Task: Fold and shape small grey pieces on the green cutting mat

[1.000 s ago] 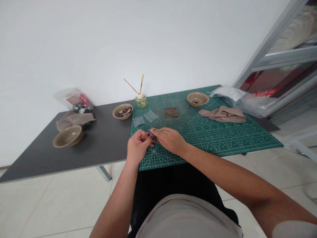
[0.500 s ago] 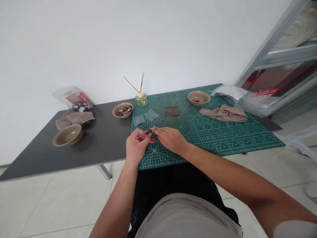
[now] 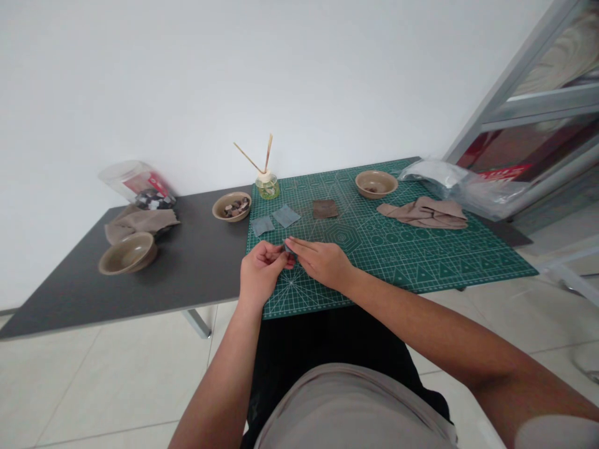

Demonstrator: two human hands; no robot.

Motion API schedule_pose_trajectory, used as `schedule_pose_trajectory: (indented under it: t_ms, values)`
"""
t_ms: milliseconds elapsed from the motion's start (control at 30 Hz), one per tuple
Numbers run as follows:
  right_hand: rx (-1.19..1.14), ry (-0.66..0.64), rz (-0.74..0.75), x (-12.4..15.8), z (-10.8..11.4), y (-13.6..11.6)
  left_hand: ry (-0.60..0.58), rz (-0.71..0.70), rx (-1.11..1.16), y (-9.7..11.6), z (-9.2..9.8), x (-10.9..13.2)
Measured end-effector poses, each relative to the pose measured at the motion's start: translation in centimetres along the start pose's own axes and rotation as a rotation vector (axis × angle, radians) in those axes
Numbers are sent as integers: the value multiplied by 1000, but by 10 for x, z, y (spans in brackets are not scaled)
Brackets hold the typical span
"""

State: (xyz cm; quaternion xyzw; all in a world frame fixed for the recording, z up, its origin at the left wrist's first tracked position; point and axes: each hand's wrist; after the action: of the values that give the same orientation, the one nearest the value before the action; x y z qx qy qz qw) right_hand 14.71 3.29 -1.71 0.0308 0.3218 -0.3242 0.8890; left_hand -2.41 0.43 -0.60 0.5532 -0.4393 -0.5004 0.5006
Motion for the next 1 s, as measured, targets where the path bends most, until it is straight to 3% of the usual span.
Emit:
schedule_pose_trajectory:
  t_ms: [133,400,567,833,1000]
  values:
    - [-20,-26,53,0,1,-1,-18,-4,-20,1,0,0]
    - [-80,35,-49,-1,-1,2,41,12,84,-4,0,-1]
    - [-119,-6,27,1,-1,1,32,10,51,-2,-1,-2]
    - [-125,-17,-52,-1,-2,0,11,13,50,-3,-1,-1]
    - [-87,-17,18,-1,-2,-1,11,-10,17,-2,-1,-1]
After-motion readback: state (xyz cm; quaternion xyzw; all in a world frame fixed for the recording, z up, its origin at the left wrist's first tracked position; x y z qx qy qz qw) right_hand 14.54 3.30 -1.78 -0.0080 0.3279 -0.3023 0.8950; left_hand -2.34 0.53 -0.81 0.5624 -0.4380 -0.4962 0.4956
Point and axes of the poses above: each hand's wrist, its own x-axis away from the middle knuckle, its own z-axis out of the back of the hand, y = z × x, and after that the axes turned 1 degree about -z, right-handed
